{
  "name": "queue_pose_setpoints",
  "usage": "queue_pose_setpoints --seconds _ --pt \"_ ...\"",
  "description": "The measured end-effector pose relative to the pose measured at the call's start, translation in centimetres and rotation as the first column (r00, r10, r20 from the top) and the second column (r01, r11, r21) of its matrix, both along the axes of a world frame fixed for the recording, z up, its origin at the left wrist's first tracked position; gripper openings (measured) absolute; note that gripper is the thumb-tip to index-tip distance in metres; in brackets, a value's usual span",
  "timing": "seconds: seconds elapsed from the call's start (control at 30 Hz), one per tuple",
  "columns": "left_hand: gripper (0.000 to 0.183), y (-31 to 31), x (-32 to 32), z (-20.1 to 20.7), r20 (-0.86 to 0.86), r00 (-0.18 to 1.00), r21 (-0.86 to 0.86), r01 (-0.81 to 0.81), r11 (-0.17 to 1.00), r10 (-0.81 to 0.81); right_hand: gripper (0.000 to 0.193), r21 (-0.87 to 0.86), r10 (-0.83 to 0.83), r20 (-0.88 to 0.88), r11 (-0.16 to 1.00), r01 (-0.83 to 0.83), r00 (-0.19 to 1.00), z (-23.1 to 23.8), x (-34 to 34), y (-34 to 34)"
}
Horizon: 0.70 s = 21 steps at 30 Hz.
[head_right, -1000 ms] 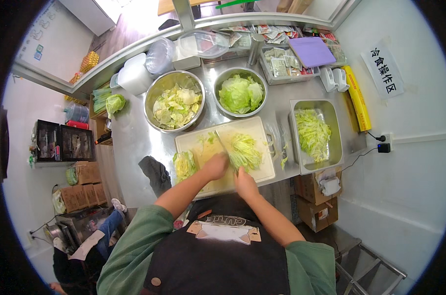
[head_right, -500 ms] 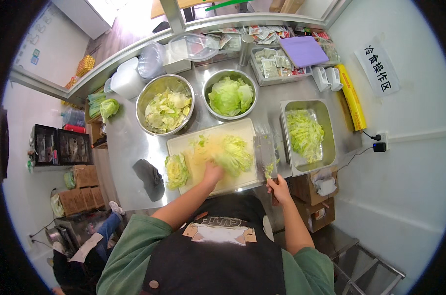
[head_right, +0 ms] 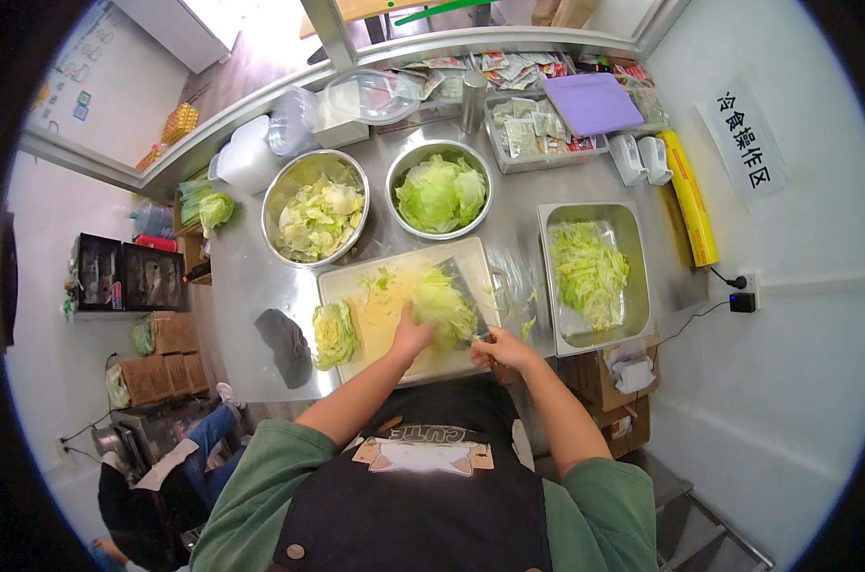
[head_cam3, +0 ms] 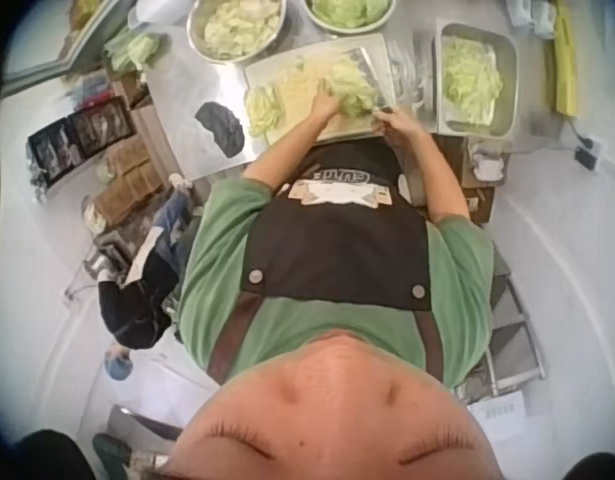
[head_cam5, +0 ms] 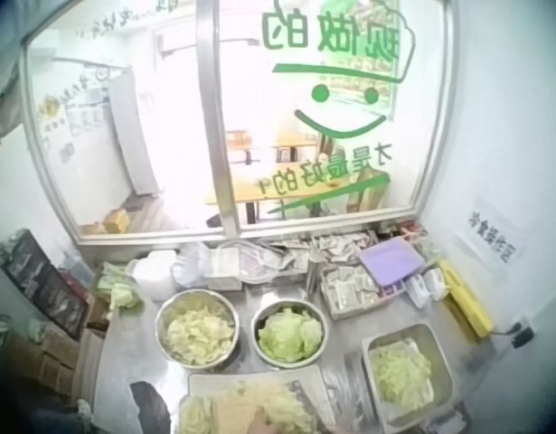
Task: The person chops cabbage on a cutting board using a cleaver, then transfers the shredded cabbage into a metal tray. They repeat this process with additional cabbage heads, placing the cut pieces into the tray.
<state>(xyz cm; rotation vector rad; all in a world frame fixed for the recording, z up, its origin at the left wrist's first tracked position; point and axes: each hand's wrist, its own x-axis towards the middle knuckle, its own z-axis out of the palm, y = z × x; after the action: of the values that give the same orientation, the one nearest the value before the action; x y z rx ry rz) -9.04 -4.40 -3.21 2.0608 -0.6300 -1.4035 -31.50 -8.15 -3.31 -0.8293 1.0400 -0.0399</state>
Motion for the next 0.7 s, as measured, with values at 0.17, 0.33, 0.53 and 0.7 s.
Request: queue_pose_setpoints --seconds 0.17,0.33,0.53,0.7 --pt "0.078 1.3 0.0 0.0 0.16 0.987 -0.165 0.016 0.986 0.011 0.017 -0.009 0.059 0.049 0.998 -0.058 0.997 1.2 2.0 0.0" --pt "0.073 0.9 -1.5 3.7 -0.066 0.997 -0.157 -0.048 0.986 0.038 0.017 -0.057 -0.041 0.146 0.997 0.049 0.988 2.9 -0.1 0.5" --pt "0.07 -2.5 -7.8 7.6 -0.162 0.976 -0.331 0.089 0.939 -0.149 0.018 -0.21 -0.244 -0.012 0.949 0.236 0.97 10.0 -7.0 0.0" --pt "0.071 -9.2 -15.5 10.5 -0.515 0.802 -0.294 0.166 0.941 -0.302 0.019 -0.483 -0.468 -0.149 0.803 0.349 0.871 15.2 -13.3 -2.1"
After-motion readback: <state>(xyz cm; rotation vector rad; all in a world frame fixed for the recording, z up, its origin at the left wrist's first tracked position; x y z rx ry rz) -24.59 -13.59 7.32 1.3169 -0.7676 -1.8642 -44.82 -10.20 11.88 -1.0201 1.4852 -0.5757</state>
